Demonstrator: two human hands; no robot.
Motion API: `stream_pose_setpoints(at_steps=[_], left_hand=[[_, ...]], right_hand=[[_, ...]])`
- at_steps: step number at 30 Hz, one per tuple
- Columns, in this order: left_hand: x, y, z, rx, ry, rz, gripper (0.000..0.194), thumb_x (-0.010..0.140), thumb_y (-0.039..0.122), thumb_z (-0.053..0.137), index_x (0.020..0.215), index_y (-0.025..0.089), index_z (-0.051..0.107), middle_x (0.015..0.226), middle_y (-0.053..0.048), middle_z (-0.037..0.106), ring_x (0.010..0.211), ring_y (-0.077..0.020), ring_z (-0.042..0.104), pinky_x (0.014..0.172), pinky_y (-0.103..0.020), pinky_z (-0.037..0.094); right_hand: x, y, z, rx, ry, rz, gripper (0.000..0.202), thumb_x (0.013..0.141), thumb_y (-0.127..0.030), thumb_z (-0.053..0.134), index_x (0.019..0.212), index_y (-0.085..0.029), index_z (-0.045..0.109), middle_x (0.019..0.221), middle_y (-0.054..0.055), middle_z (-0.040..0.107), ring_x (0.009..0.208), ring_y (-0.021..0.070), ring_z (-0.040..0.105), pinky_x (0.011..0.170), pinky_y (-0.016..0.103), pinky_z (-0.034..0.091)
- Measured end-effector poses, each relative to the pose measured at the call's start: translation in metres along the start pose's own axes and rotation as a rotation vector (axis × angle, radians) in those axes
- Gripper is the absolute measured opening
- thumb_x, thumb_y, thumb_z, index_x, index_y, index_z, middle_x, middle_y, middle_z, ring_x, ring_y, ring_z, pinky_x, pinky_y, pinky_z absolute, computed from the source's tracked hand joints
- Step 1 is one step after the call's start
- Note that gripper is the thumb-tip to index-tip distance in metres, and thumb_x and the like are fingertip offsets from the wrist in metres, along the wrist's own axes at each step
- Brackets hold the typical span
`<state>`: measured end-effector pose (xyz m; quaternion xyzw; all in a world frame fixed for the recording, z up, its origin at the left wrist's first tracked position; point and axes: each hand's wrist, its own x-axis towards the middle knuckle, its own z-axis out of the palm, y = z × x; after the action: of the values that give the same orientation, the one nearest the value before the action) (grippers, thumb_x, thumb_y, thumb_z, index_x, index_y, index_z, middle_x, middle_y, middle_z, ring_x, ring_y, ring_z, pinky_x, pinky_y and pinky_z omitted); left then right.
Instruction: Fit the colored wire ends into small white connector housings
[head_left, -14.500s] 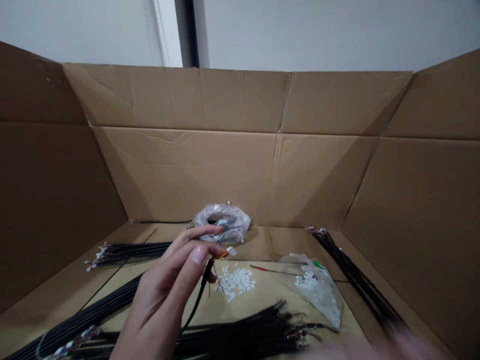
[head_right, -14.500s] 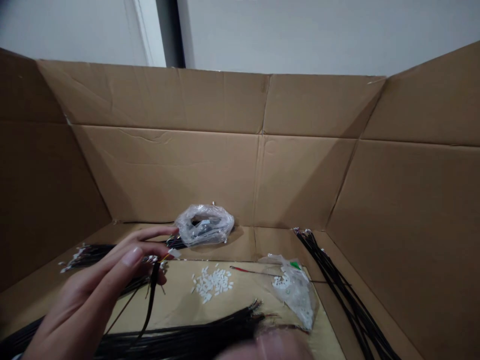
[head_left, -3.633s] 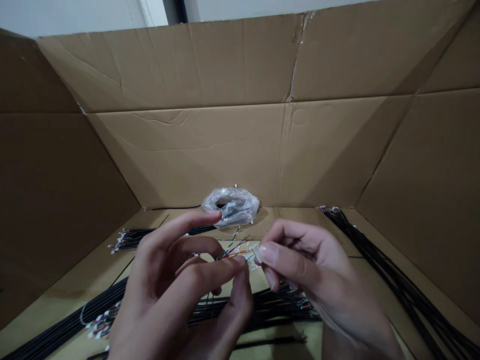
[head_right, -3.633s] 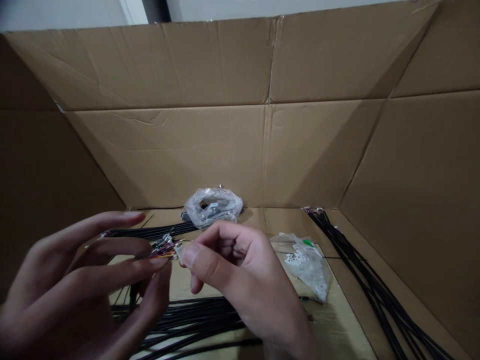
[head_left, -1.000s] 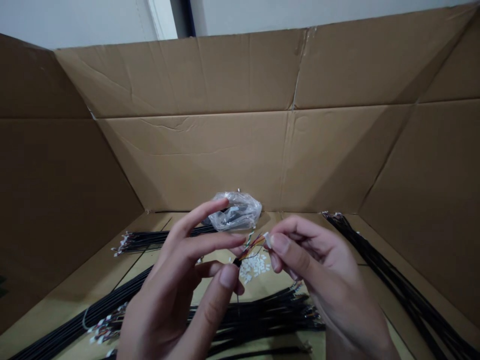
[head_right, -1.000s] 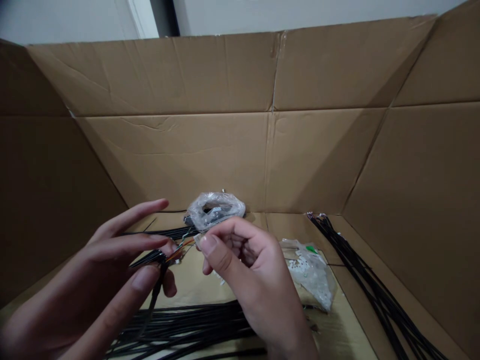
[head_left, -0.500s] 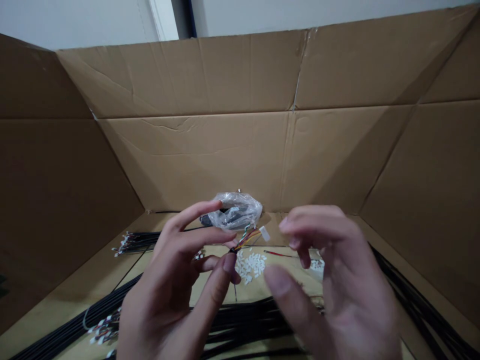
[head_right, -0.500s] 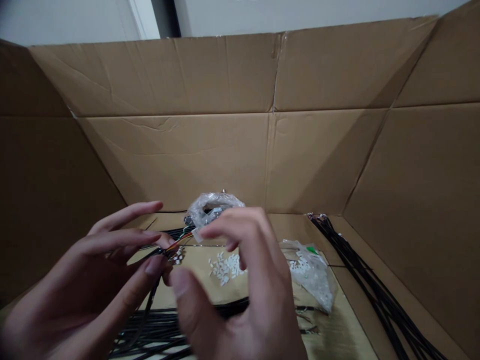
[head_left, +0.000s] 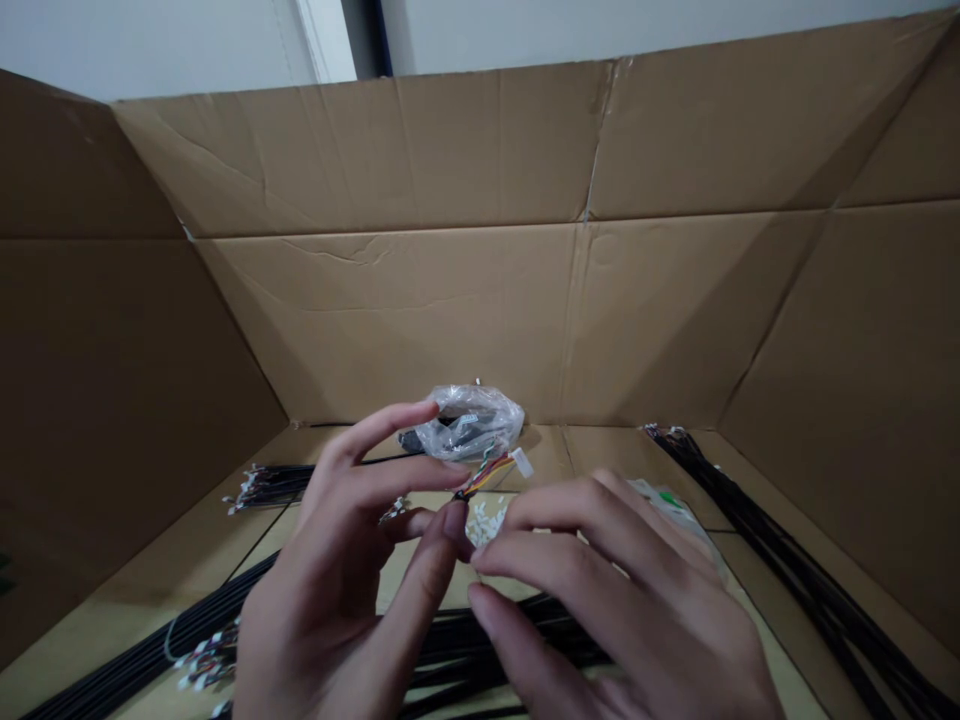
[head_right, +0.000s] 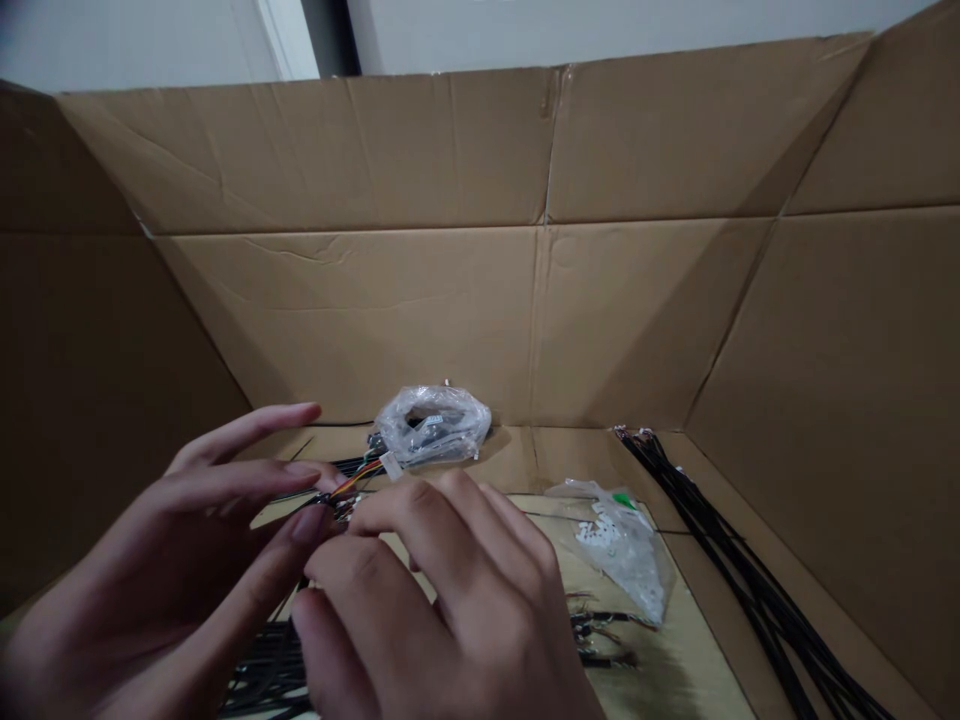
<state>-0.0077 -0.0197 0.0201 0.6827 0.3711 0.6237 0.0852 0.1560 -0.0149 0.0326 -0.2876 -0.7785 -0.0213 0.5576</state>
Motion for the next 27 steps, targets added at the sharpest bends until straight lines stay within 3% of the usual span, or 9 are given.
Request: stream_pose_setpoints(at_steps=[4,6,8,12,15,21,24,27], left_hand=[[0.002,0.001,0.0,0.045,0.016,0.031,0.027,0.091,0.005,0.064,0.102,0.028,0.07,0.118,0.0,0.069,0.131,-0.016,0.059,0.084,-0.013,0.061],[0.003,0.002,-0.001,0.104,-0.017,0.086,0.024,0.092,0.005,0.061,0.094,0.028,0.07,0.095,0.002,0.072,0.129,-0.0164,0.059,0.097,-0.02,0.057],[0.004,0.003,-0.002,0.139,-0.05,0.141,0.025,0.093,0.006,0.058,0.094,0.029,0.068,0.088,0.004,0.073,0.129,-0.016,0.057,0.103,-0.024,0.053],[0.004,0.006,0.002,0.167,-0.028,0.112,0.029,0.093,0.003,0.054,0.089,0.029,0.067,0.086,0.004,0.07,0.126,-0.015,0.057,0.103,-0.024,0.05],[0.002,0.006,0.006,0.175,-0.031,0.126,0.027,0.091,0.004,0.059,0.088,0.03,0.067,0.092,0.003,0.068,0.124,-0.0166,0.058,0.105,-0.029,0.051],[-0.003,0.006,0.005,0.245,-0.03,0.123,0.025,0.093,0.006,0.062,0.094,0.03,0.069,0.137,0.004,0.051,0.091,-0.0082,0.064,0.088,-0.025,0.055],[-0.001,0.005,0.002,0.29,-0.053,0.157,0.024,0.094,0.008,0.061,0.096,0.03,0.069,0.139,0.003,0.05,0.092,-0.0078,0.064,0.088,-0.024,0.054],[0.001,0.005,0.001,0.307,-0.065,0.162,0.025,0.094,0.007,0.06,0.095,0.031,0.068,0.135,0.002,0.053,0.106,-0.011,0.064,0.089,-0.024,0.053]], right_hand=[[0.001,-0.001,-0.003,0.162,0.044,0.138,0.011,0.087,-0.009,0.071,0.082,-0.019,0.071,0.08,-0.002,0.074,0.071,0.0113,0.068,0.068,0.022,0.053],[0.002,0.001,-0.005,0.259,0.044,0.263,0.011,0.089,-0.014,0.071,0.081,-0.022,0.071,0.077,-0.004,0.073,0.068,0.0102,0.066,0.062,0.02,0.051],[0.003,0.005,-0.005,0.343,0.03,0.435,0.014,0.092,-0.023,0.071,0.077,-0.024,0.071,0.074,-0.005,0.071,0.065,0.011,0.064,0.057,0.02,0.049],[0.001,0.013,-0.006,0.564,-0.076,0.744,0.022,0.091,-0.045,0.072,0.08,-0.027,0.075,0.071,-0.002,0.068,0.063,0.0133,0.058,0.056,0.022,0.046],[-0.001,0.017,-0.006,0.769,-0.134,0.894,0.026,0.086,-0.054,0.077,0.083,-0.028,0.078,0.072,-0.001,0.068,0.067,0.0127,0.057,0.059,0.021,0.046],[-0.001,0.02,-0.007,1.004,-0.175,0.93,0.022,0.087,-0.047,0.079,0.078,-0.027,0.078,0.064,-0.007,0.056,0.053,0.0064,0.037,0.06,0.017,0.043],[-0.001,0.02,-0.006,1.029,-0.196,0.931,0.022,0.088,-0.046,0.079,0.078,-0.026,0.076,0.064,-0.007,0.056,0.051,0.0061,0.031,0.055,0.016,0.039],[-0.001,0.02,-0.006,0.998,-0.128,0.919,0.024,0.087,-0.048,0.079,0.081,-0.025,0.075,0.07,-0.005,0.062,0.053,0.0061,0.035,0.049,0.016,0.033]])
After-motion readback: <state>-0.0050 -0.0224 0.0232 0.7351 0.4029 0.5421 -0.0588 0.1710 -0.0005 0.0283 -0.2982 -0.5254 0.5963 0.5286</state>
